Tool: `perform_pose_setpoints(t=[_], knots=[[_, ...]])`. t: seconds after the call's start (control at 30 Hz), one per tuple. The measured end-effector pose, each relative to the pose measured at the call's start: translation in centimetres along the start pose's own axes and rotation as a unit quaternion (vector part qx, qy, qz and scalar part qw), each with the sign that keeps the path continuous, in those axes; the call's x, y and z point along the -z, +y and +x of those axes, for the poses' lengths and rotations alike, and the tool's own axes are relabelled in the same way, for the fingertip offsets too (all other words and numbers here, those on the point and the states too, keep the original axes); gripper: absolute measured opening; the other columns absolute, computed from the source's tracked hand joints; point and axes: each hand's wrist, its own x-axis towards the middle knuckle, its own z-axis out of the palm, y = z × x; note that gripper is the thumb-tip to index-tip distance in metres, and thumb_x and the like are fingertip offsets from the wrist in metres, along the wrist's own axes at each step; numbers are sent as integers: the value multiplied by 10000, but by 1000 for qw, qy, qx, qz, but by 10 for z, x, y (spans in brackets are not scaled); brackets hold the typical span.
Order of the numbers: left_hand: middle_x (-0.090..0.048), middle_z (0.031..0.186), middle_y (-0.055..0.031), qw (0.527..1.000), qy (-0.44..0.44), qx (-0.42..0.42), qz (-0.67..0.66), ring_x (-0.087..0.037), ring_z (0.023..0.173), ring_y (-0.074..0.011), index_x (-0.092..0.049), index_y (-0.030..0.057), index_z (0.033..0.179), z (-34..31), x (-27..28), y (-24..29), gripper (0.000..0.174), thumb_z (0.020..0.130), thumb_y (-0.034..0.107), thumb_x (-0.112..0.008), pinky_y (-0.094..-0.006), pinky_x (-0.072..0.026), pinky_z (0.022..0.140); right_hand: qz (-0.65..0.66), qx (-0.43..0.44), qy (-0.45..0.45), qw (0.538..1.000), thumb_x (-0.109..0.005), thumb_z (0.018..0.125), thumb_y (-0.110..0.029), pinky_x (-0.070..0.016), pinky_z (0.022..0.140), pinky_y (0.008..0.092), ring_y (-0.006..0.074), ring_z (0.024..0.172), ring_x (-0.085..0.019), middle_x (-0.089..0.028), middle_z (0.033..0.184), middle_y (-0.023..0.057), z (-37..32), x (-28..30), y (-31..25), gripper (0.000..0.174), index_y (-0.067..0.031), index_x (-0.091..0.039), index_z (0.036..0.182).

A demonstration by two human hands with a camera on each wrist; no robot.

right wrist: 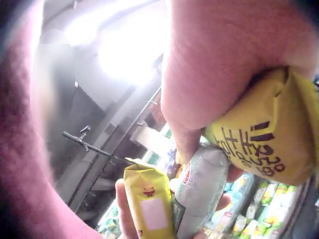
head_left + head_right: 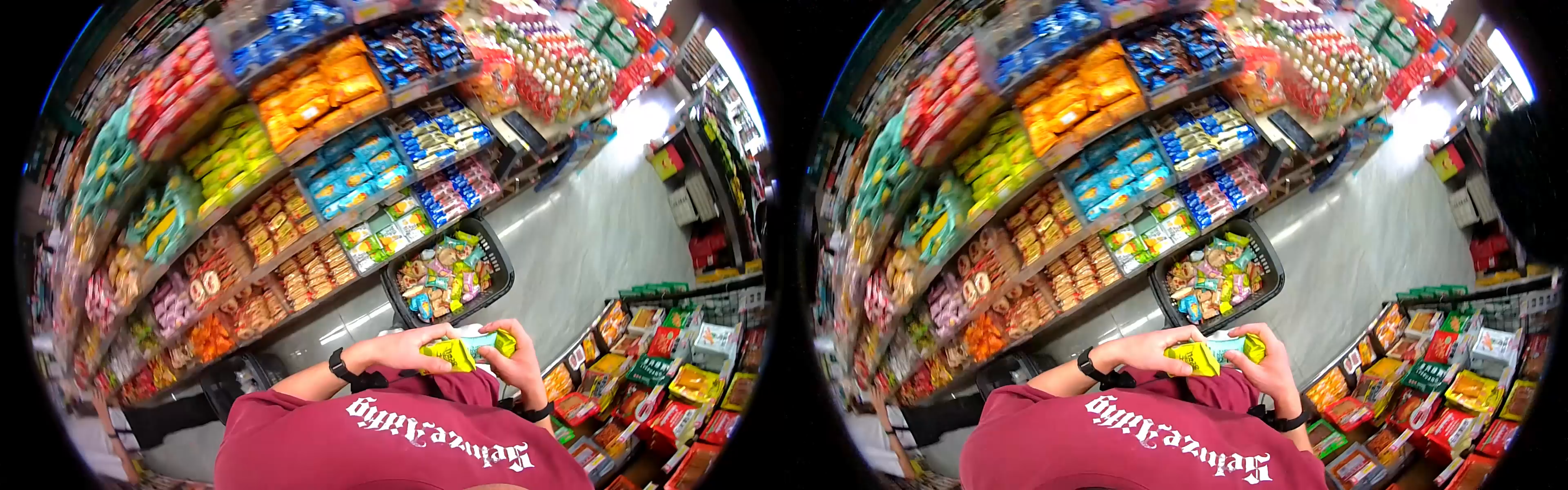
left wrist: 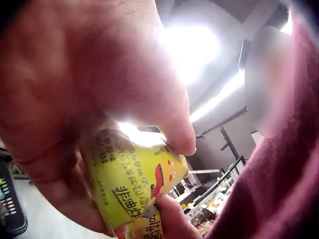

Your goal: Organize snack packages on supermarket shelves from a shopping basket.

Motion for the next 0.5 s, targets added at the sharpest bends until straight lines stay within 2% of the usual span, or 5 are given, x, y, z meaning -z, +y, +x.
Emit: perform_pose_setpoints(t=[0.1,0.23,0.37,0.47,0.5], knots=[[-653,1235,-51,999,26,26,1,-605,1117,-135,-503,102,1392,-30,-47,14,515,972,266,-752,-333,-520,922,-40,76,-28,996,-773,915,-36,-576,826,296,145,1005,-680,-710,1137,84,-26,-6,4,320,-11,-620,1195],[-701,1107,-118,957,230,-67,161,-677,1026,-225,-586,88,1308,-50,-124,-12,496,928,332,-790,-364,-532,884,-65,6,-65,996,-724,936,-35,-554,869,305,163,1026,-676,-712,1132,103,-67,-16,-8,251,-17,-631,1169],[-650,1177,-133,938,337,-36,74,-667,1057,-253,-609,63,1241,-67,-206,-27,513,915,413,-793,-370,-521,896,-176,98,-92,975,-749,901,-39,-543,813,327,179,898,-686,-729,1028,93,-99,-17,-9,253,-20,-649,1133],[-631,1213,-156,858,482,-15,178,-663,1063,-337,-612,77,1253,-80,-263,-40,567,874,451,-807,-395,-526,916,-242,165,-144,945,-774,869,-82,-545,812,394,352,921,-701,-712,1012,172,-113,-19,3,276,-33,-656,1114],[-631,1213,-156,852,496,-9,170,-663,1063,-337,-612,77,1253,-87,-278,-49,567,874,451,-807,-395,-526,916,-241,164,-161,943,-774,869,-82,-545,812,394,352,921,-701,-712,1012,172,-119,-23,4,276,-33,-656,1114]])
